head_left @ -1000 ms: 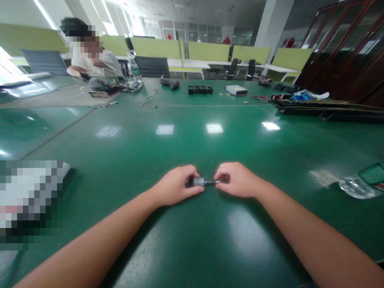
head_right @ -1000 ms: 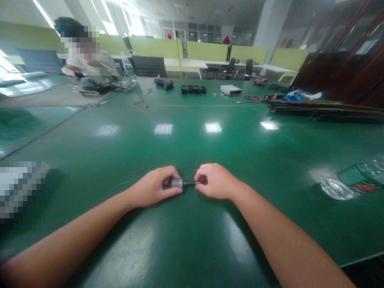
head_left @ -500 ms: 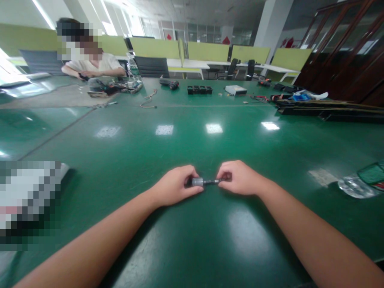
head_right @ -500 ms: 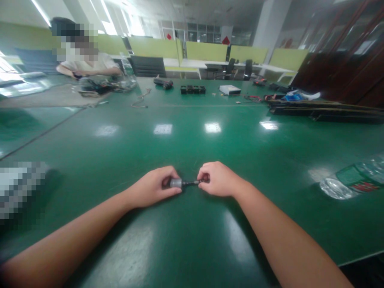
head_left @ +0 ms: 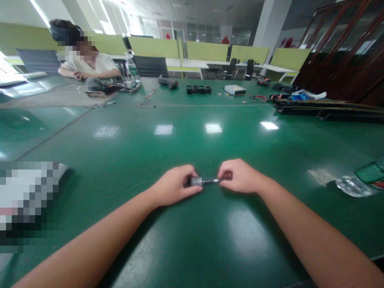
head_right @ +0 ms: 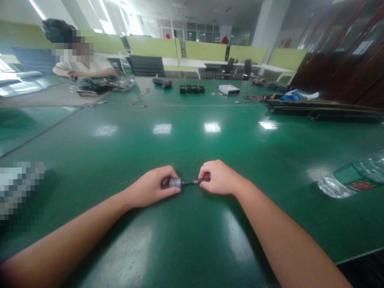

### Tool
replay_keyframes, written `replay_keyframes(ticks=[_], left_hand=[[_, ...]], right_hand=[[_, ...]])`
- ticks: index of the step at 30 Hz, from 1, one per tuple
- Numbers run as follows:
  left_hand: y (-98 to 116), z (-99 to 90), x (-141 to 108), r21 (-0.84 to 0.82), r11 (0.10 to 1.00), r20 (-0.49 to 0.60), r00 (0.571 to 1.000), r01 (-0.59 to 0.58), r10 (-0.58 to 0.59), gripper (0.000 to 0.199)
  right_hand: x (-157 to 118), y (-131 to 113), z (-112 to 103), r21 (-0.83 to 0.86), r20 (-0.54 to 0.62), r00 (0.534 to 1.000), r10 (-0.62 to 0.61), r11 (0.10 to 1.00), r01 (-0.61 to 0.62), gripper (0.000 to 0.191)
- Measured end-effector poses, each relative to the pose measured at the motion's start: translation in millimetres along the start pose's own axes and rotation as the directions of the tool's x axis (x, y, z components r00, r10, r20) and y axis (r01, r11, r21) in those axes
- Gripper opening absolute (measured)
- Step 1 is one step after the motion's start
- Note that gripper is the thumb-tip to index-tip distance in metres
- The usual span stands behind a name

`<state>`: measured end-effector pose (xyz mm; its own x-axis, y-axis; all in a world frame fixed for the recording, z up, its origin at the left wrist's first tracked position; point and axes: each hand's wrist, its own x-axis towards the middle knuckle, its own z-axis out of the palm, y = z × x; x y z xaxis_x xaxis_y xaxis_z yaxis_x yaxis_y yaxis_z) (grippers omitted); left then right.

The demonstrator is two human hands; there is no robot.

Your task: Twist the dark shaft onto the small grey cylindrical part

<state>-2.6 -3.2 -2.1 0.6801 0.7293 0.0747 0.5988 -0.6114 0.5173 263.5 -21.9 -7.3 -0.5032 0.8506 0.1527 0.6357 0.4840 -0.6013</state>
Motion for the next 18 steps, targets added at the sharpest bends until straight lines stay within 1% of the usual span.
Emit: replay_keyframes(ticks=[4,6,7,9,11,13,15,18], left_hand=[[-0.5,0.4,0.3,0.008,1.0,0.002,1.0,0.006,-0.006,0.027],[-1.1,0.7,0.6,0.014,1.0,0.003,1.0,0.006,-0.006,0.027],[-1.4,0.9,0.7,0.014,1.0,0.003,1.0,0.006,-0.006,0.027],[-2.0,1.2,1.0,0.011,1.0,0.003,1.0,0.009,-0.009,0.026],[-2.5,1.4,1.2,0.004,1.0,0.004,1.0,0.01,-0.01,0.025],[-2.7,1.5,1.4,0.002,1.0,0.003,1.0,0.009,-0.009,0.026],[-2.7,1.6,1.5,0.004,1.0,0.004,1.0,0.011,-0.011,0.027],[-2.5,1.7,1.6,0.001,1.0,0.001,1.0,0.012,-0.012,0.028]], right_hand=[[2.2,-3.7,9.0,0.019,-0.026,0.999,-0.032,0.999,0.032,0.008],[4.8,-7.3,16.9,0.036,-0.068,0.994,-0.088,0.995,0.09,0.011],[6.2,-9.0,21.1,0.045,-0.085,0.99,-0.116,0.992,0.12,0.017],[8.7,-11.4,28.6,0.099,-0.082,0.985,-0.15,0.982,0.158,0.031],[10.2,-11.4,33.7,0.165,-0.089,0.99,-0.109,0.979,0.123,0.044],[10.7,-9.6,36.0,0.243,-0.084,0.995,-0.062,0.967,0.081,0.051],[10.7,-7.5,36.1,0.258,-0.088,0.994,-0.06,0.963,0.081,0.051],[10.6,-6.7,34.3,0.193,-0.101,0.99,-0.094,0.975,0.112,0.043]])
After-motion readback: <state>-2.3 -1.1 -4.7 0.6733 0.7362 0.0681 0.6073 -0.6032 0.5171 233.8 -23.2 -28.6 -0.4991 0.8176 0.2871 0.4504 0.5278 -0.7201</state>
